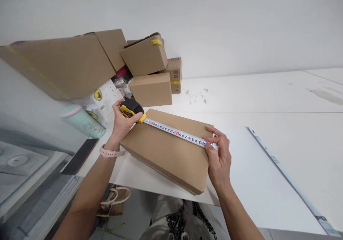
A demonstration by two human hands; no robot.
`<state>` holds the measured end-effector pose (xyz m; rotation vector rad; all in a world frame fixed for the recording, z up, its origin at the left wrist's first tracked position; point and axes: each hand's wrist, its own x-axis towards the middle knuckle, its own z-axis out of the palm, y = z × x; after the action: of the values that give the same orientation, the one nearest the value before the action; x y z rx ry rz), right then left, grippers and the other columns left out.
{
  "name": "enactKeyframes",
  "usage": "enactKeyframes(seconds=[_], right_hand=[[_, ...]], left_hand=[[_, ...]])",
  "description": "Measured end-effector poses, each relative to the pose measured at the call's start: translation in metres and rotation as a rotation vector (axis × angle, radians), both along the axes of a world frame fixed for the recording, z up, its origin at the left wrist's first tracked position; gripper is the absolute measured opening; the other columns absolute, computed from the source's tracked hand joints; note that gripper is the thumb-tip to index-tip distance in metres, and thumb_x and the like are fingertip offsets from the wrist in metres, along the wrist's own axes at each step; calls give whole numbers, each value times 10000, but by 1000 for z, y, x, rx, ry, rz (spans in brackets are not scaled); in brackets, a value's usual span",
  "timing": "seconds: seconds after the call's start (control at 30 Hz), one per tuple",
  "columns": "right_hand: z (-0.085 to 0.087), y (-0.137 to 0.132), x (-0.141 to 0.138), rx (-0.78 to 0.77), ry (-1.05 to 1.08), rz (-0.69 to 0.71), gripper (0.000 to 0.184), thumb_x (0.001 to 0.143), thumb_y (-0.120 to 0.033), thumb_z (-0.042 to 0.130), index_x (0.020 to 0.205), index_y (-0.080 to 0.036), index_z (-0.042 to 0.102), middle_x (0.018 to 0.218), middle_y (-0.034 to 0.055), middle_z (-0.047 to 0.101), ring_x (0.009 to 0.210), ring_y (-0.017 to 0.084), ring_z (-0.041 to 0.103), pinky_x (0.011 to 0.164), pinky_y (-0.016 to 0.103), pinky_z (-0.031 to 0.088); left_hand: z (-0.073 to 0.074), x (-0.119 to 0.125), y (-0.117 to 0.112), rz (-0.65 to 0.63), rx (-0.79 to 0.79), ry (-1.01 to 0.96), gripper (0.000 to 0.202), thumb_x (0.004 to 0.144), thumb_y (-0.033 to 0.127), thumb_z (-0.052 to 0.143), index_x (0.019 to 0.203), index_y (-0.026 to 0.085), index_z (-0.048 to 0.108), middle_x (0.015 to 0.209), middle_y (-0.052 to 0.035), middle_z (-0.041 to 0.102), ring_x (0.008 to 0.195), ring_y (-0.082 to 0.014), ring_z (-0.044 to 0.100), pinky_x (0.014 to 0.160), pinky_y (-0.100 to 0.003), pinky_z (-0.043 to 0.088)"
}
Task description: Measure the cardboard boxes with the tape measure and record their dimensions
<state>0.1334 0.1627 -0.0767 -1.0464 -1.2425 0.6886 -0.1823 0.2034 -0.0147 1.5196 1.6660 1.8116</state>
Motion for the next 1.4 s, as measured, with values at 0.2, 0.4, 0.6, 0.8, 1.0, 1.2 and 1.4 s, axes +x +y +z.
enactKeyframes(seconds=[0.2,0.4,0.6,0.8,1.0,1.2,1.4], right_hand=[[0,-1,0,-13,-13,-12,99,851,-321,570,825,-231,602,1343,70,637,1350,327,495,1106,567,335],[1,0,-4,3,17,-25,110,828,-330,588,809,-225,611,1307,82,654,1328,338,511,1108,575,329],[0,-1,-4,2,32,-10,98,852,-318,578,842,-231,623,1341,74,637,1348,332,500,1121,577,315],[-3,0,-4,-20,39,29,160,872,-333,560,982,-252,644,1422,82,584,1389,343,463,1116,583,325],[-4,0,-8,26,115,70,243,886,-318,569,1123,-268,590,1416,87,586,1391,305,476,1122,549,363],[-1,1,-6,40,52,76,236,914,-333,531,1135,-270,584,1416,84,576,1403,273,461,1161,540,343],[-6,0,-4,-29,110,40,294,902,-416,588,1162,-278,590,1453,84,531,1287,272,538,1048,490,450]], left_hand=[[-14,-5,14,69,166,-105,787,589,359,863,1179,261,353,1170,-72,543,1022,-219,633,886,-367,531],[-22,-7,19,94,187,-144,762,605,382,830,1175,231,349,1169,-107,541,1018,-239,629,894,-396,528],[-19,-4,15,92,171,-124,733,636,410,819,1171,247,346,1183,-102,544,1014,-228,630,895,-381,524],[-25,-6,12,113,149,-129,787,653,475,817,1224,248,326,1218,-110,540,1053,-225,640,911,-363,528],[-29,-14,12,82,164,-179,824,598,402,858,1214,242,334,1186,-96,561,1028,-204,639,911,-347,532],[-26,-19,18,74,141,-216,775,543,345,855,1149,234,385,1211,-98,547,1077,-225,615,945,-377,518],[-6,-17,6,74,191,-199,754,503,284,881,1108,260,430,1174,-57,569,1109,-252,609,998,-425,502]])
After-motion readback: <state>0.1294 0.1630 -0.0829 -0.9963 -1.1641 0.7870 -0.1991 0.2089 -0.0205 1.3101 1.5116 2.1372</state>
